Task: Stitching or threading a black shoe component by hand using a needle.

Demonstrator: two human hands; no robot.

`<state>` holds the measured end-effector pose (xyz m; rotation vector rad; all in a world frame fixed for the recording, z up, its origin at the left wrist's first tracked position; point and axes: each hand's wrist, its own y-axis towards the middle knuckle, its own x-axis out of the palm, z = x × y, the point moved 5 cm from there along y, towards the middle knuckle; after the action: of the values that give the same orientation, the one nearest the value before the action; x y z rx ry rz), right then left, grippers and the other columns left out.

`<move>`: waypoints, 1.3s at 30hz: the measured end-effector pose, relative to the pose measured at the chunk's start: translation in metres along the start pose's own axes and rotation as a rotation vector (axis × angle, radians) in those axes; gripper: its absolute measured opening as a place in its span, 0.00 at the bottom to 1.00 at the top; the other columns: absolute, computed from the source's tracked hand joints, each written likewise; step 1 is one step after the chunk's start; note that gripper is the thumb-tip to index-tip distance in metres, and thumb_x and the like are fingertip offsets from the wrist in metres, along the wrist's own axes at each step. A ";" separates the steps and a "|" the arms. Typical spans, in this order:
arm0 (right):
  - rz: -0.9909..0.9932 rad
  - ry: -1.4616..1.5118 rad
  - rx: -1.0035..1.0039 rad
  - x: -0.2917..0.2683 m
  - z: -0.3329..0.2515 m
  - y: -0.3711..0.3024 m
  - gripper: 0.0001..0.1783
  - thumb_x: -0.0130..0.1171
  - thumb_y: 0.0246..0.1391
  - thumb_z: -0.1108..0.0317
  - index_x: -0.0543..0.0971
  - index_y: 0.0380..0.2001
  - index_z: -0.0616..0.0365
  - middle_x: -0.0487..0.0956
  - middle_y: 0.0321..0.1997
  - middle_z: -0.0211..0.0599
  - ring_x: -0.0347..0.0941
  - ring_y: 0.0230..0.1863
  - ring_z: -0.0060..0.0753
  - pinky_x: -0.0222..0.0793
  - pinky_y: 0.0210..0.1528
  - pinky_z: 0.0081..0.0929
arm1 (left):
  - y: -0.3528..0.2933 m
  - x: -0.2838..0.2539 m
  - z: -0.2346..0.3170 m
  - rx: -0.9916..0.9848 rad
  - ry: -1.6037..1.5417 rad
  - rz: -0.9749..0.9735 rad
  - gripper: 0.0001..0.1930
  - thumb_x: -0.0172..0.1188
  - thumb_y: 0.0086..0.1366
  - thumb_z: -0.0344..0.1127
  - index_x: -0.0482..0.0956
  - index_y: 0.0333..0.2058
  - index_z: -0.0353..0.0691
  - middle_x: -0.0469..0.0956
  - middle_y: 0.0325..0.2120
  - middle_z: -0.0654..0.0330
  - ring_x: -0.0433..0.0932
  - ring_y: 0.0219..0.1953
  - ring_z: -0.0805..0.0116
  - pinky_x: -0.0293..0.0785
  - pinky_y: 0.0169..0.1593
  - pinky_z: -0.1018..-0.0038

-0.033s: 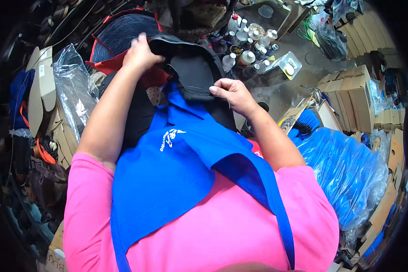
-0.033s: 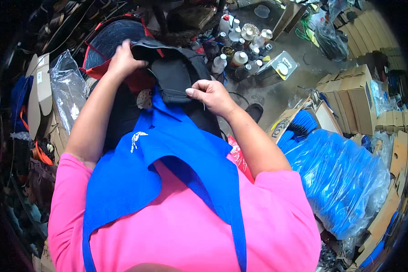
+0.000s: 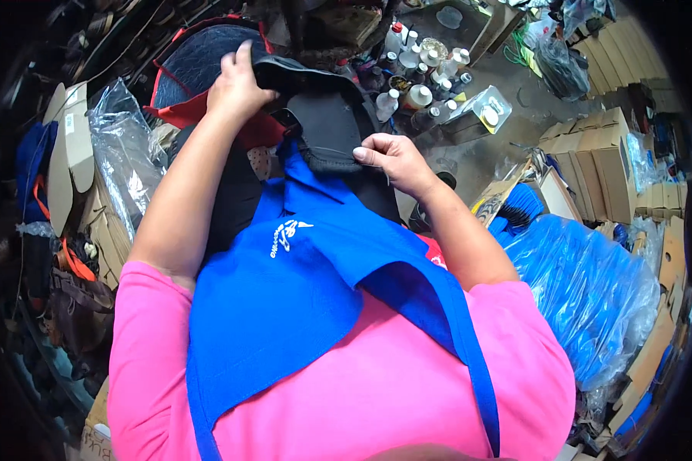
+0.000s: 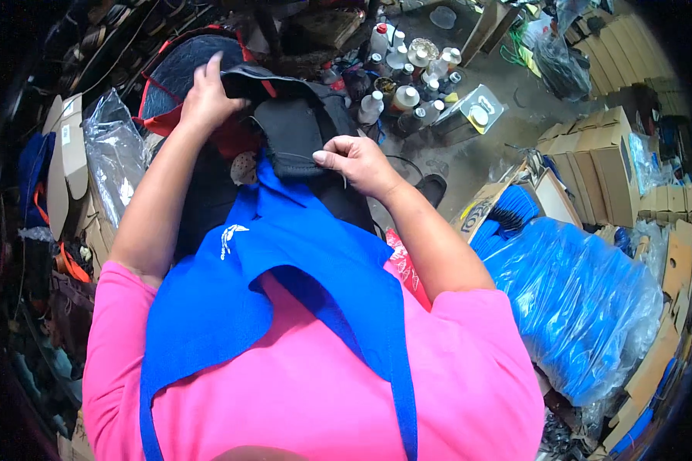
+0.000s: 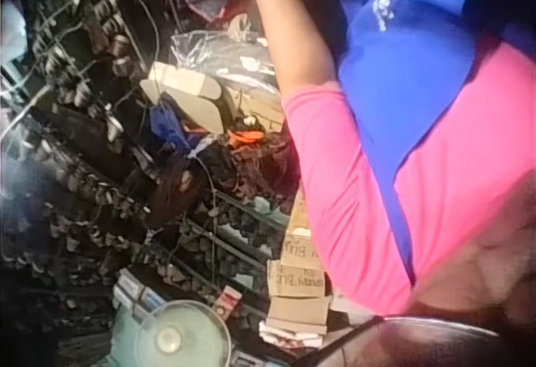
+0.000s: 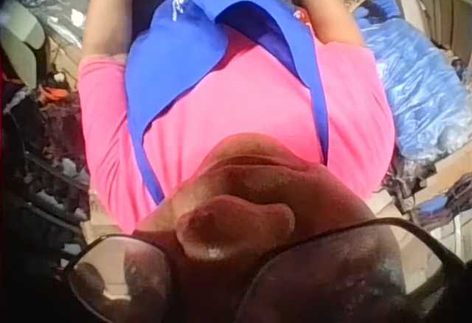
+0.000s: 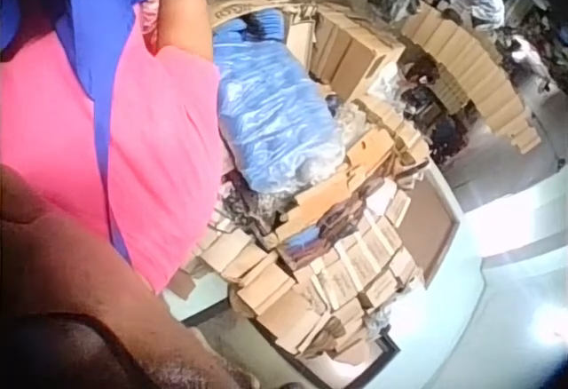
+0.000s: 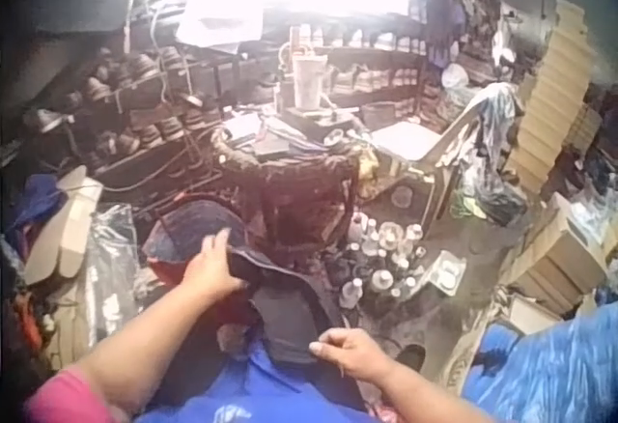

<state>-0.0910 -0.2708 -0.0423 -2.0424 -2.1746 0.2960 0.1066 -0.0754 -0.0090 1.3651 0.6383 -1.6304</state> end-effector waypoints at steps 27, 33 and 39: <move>0.223 -0.368 -0.066 -0.025 -0.016 -0.025 0.14 0.61 0.49 0.64 0.72 0.20 0.61 0.69 0.15 0.40 0.67 0.19 0.36 0.60 0.25 0.31 | -0.001 -0.050 0.013 0.238 -0.376 0.209 0.08 0.63 0.56 0.30 0.78 0.35 0.36 0.75 0.34 0.55 0.77 0.38 0.63 0.75 0.43 0.71; 0.133 -0.161 0.190 -0.014 -0.019 0.007 0.14 0.61 0.55 0.59 0.76 0.25 0.59 0.69 0.18 0.21 0.61 0.21 0.13 0.57 0.22 0.19 | -0.048 -0.054 0.072 0.706 -0.320 -0.116 0.19 0.67 0.49 0.39 0.77 0.41 0.44 0.76 0.41 0.62 0.77 0.39 0.62 0.71 0.40 0.68; -0.040 -0.267 0.183 0.005 -0.036 0.028 0.14 0.61 0.54 0.58 0.77 0.27 0.59 0.70 0.20 0.21 0.62 0.23 0.14 0.59 0.25 0.20 | -0.097 -0.015 0.075 0.736 -0.196 -0.186 0.20 0.68 0.47 0.39 0.76 0.40 0.44 0.76 0.35 0.62 0.76 0.34 0.64 0.69 0.38 0.69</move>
<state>-0.0551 -0.2626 -0.0142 -1.9514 -2.2327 0.7733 -0.0147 -0.0868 0.0101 1.6474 0.0269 -2.2436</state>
